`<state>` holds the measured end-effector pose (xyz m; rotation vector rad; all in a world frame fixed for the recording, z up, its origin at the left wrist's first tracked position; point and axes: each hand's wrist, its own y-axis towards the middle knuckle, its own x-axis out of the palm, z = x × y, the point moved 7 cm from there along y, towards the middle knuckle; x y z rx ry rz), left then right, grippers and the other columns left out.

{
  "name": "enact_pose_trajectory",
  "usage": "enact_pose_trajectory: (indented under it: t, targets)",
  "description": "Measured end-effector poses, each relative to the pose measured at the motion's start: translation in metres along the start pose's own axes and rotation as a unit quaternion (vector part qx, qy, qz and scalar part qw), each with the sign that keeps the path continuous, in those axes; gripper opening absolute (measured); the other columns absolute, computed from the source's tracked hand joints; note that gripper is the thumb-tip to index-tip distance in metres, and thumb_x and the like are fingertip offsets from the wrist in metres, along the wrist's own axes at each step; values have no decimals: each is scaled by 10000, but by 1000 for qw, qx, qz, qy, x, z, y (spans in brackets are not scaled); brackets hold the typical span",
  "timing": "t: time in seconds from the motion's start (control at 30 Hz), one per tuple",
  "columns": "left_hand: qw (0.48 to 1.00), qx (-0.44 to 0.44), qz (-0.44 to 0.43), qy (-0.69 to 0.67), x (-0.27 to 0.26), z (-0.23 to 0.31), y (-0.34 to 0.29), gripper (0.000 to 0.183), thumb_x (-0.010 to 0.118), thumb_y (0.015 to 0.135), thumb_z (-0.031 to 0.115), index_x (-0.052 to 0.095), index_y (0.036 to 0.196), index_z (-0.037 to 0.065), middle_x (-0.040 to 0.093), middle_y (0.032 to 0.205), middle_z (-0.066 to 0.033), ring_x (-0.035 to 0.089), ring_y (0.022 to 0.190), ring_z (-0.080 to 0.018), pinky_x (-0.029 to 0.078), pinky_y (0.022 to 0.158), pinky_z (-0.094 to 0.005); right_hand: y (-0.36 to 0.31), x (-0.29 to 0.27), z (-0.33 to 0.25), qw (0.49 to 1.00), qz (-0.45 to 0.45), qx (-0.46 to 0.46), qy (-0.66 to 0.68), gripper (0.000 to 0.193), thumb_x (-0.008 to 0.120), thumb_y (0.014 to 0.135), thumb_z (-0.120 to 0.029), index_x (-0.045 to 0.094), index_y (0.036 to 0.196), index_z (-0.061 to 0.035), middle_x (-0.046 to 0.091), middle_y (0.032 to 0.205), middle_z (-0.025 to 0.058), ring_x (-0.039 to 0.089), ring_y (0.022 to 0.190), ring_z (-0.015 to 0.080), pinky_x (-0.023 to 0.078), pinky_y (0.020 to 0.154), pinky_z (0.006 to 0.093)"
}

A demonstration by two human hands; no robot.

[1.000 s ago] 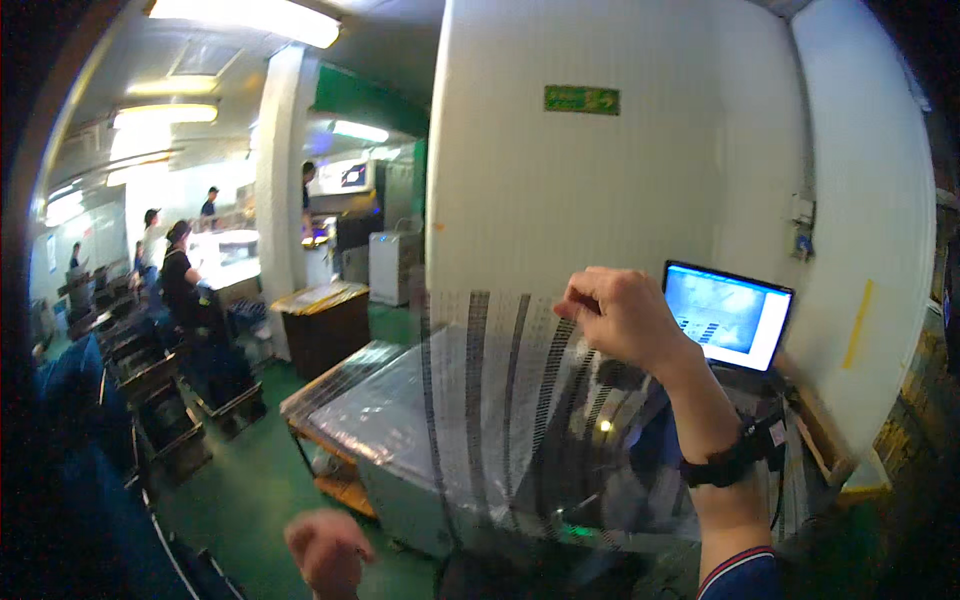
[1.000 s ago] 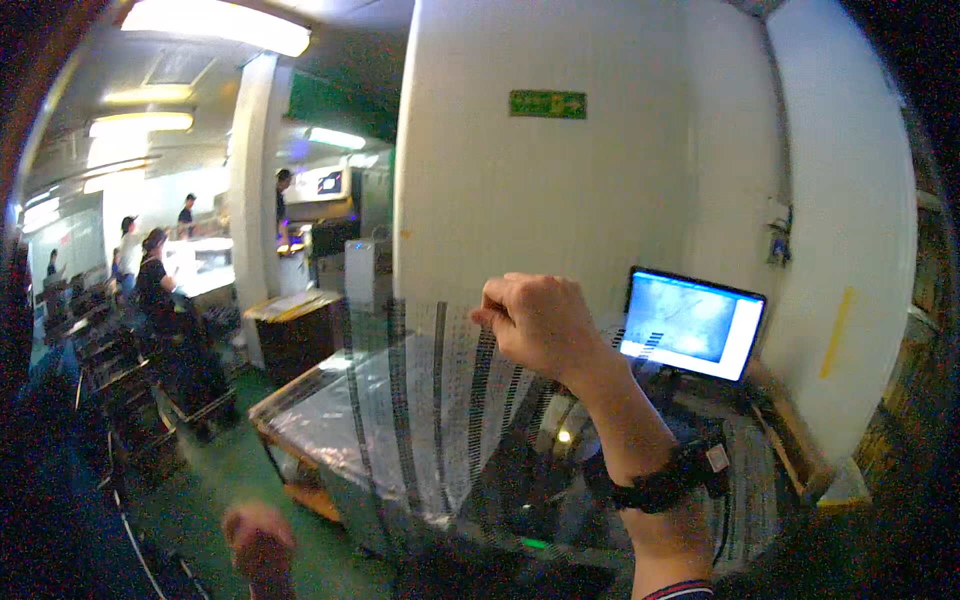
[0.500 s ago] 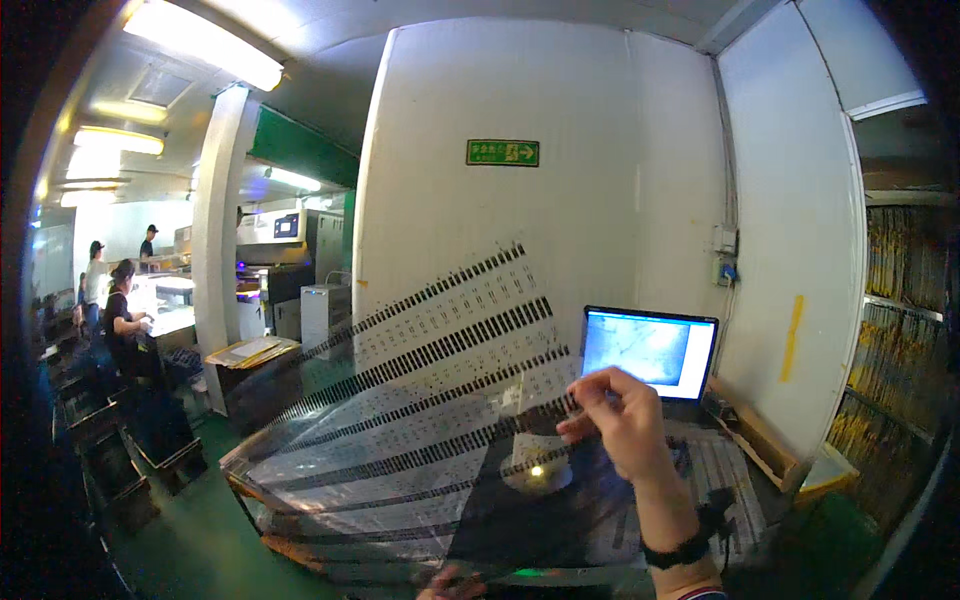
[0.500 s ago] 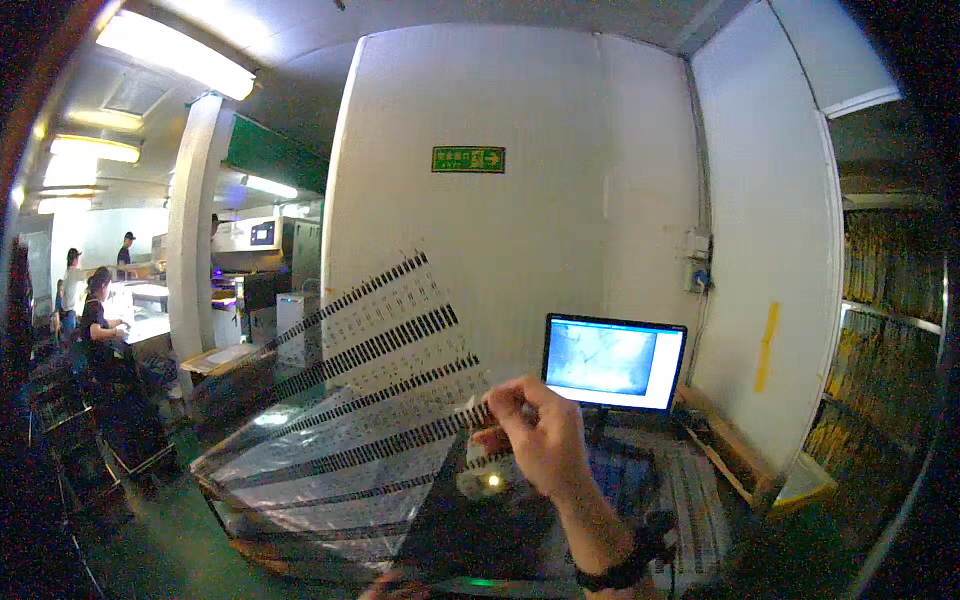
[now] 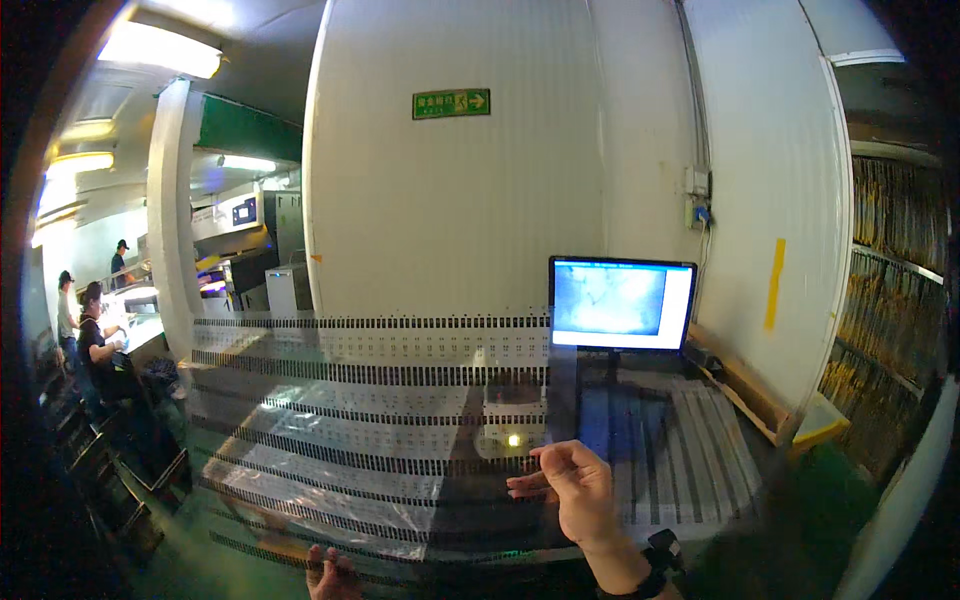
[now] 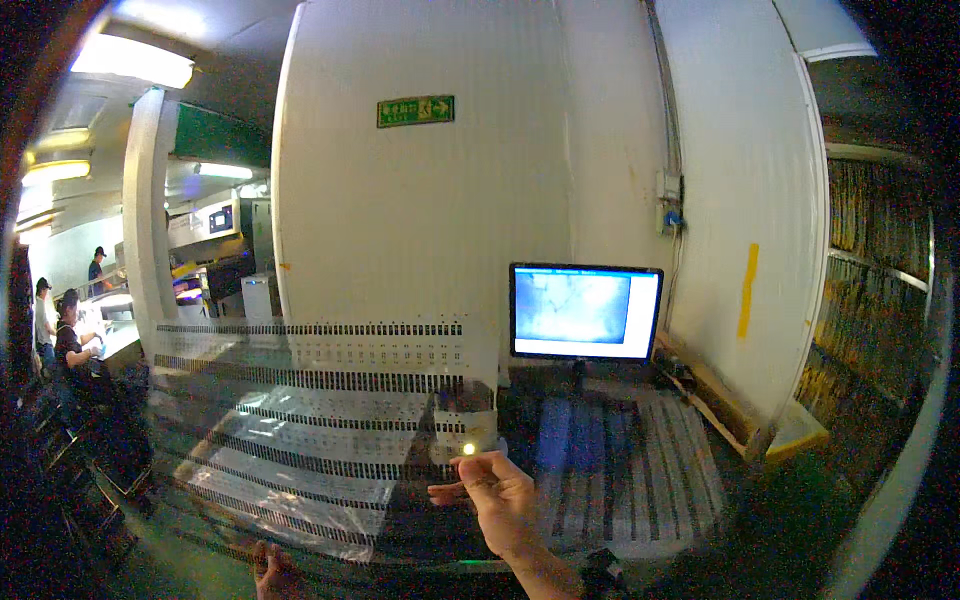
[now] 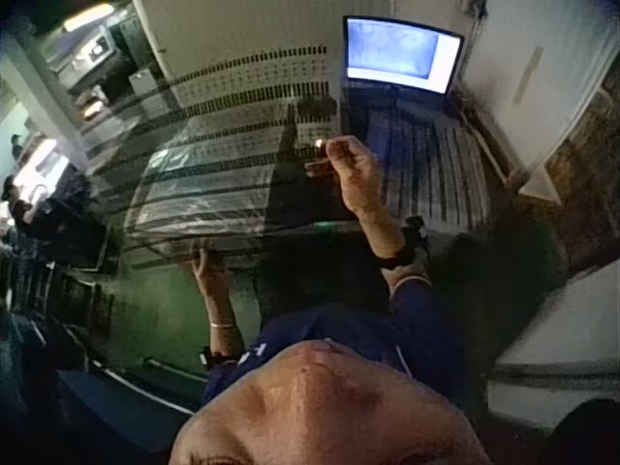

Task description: Inspecting large perforated metal or plastic sheets using a magnification device and monitor in a fabrication facility.

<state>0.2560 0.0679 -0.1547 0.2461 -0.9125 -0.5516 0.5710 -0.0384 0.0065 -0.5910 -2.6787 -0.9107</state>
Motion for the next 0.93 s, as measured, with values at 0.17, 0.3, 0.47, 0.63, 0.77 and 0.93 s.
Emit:
enact_pose_trajectory:
  t: [0.17,0.3,0.47,0.63,0.77,0.93]
  targets:
    - [982,-11,187,36,-18,-6,4,282,459,902,57,484,1182,57,586,967,-53,501,688,-87,419,624,-240,-4,-9,25,999,-5,44,-14,184,472,905,-161,506,930,18,600,774,124,645,723,255,550,630,343]
    - [988,-10,141,70,-23,-4,6,302,474,895,59,479,1197,64,594,1007,-65,559,781,-112,462,683,-247,-7,-19,39,998,-1,56,14,187,469,906,-161,504,943,19,604,795,131,643,751,261,551,650,346]
    - [989,-9,130,69,-43,-4,10,290,462,891,28,503,1177,53,578,1089,-94,581,881,-159,483,723,-263,-9,-20,53,997,10,73,16,166,476,901,-147,507,941,11,607,798,142,643,757,277,555,659,364]
    - [994,-10,102,35,-41,1,12,259,466,886,18,539,1133,41,586,1072,-101,587,861,-170,488,704,-268,-15,-22,68,996,5,86,33,154,507,883,-113,525,960,19,605,822,143,641,774,274,556,687,367]
    - [994,-26,84,65,-59,15,12,278,463,885,13,533,1152,45,573,1109,-110,587,859,-170,482,699,-251,-20,-25,79,993,-11,119,-16,187,527,864,-64,530,1030,23,600,865,140,639,787,259,559,673,349]
    - [907,16,335,256,-95,34,-14,400,601,799,192,472,1146,38,554,939,-132,553,714,-169,470,545,-231,-36,-32,121,957,-22,285,-45,314,564,848,-90,495,1144,-8,606,927,122,632,808,217,544,678,281]
